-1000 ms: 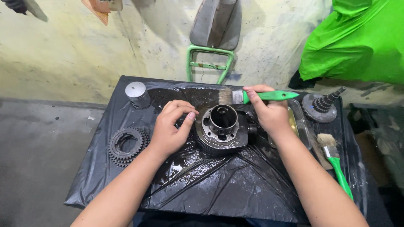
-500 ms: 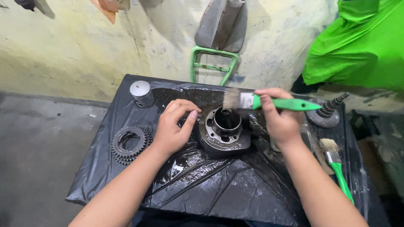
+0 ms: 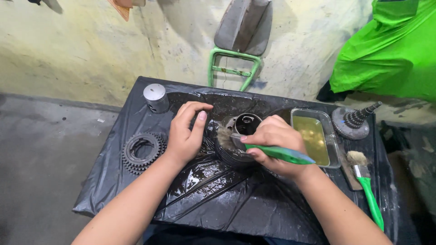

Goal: Cleaning a motorcycle cylinder block using a brush and a metal scraper

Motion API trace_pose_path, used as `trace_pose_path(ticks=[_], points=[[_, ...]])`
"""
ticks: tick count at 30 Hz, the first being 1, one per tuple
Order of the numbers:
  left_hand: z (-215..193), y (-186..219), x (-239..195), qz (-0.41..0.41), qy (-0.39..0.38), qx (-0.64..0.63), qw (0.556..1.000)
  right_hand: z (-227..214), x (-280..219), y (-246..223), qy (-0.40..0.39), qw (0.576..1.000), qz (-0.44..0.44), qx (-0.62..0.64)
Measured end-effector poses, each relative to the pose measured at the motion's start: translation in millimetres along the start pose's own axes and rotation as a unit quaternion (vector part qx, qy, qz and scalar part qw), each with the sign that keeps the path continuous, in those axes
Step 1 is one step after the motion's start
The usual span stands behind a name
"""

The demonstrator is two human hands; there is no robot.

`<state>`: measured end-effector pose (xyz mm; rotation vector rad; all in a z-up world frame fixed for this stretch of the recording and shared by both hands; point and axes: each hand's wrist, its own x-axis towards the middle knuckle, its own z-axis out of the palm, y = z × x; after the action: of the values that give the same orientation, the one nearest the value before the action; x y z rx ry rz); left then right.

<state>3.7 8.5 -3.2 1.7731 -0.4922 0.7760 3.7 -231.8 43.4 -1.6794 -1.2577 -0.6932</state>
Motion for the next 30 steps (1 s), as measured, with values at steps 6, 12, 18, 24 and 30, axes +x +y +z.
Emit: trace_pose_path(ticks=[6,12,18,24,30], points=[[-1.8,-1.0,0.7,0.003,0.007,-0.001,1.0,-19.9,5.2,6.4,-0.09,0.995,-0.026,-0.036],[-0.6,-3.5,-0.4,0.014,0.009,-0.001,1.0,-46.7,1.4,17.8,-0.109,0.99,0.033,-0.078],[0.0,-5.1,-0.6,0.017,0.009,0.002,1.0,-68.2,1.4,29.6,-0.084,0.989,0.081,-0.089],[0.1,6.2,-1.1,-0.026,-0.024,0.059,0.998,-112.9,-20.6,24.7,0.042,0.959,0.252,-0.122],[2.7,7.8,-2.7,-0.01,-0.04,0.055,0.998,-156.4,-17.2,13.7,0.059,0.905,0.339,-0.248]])
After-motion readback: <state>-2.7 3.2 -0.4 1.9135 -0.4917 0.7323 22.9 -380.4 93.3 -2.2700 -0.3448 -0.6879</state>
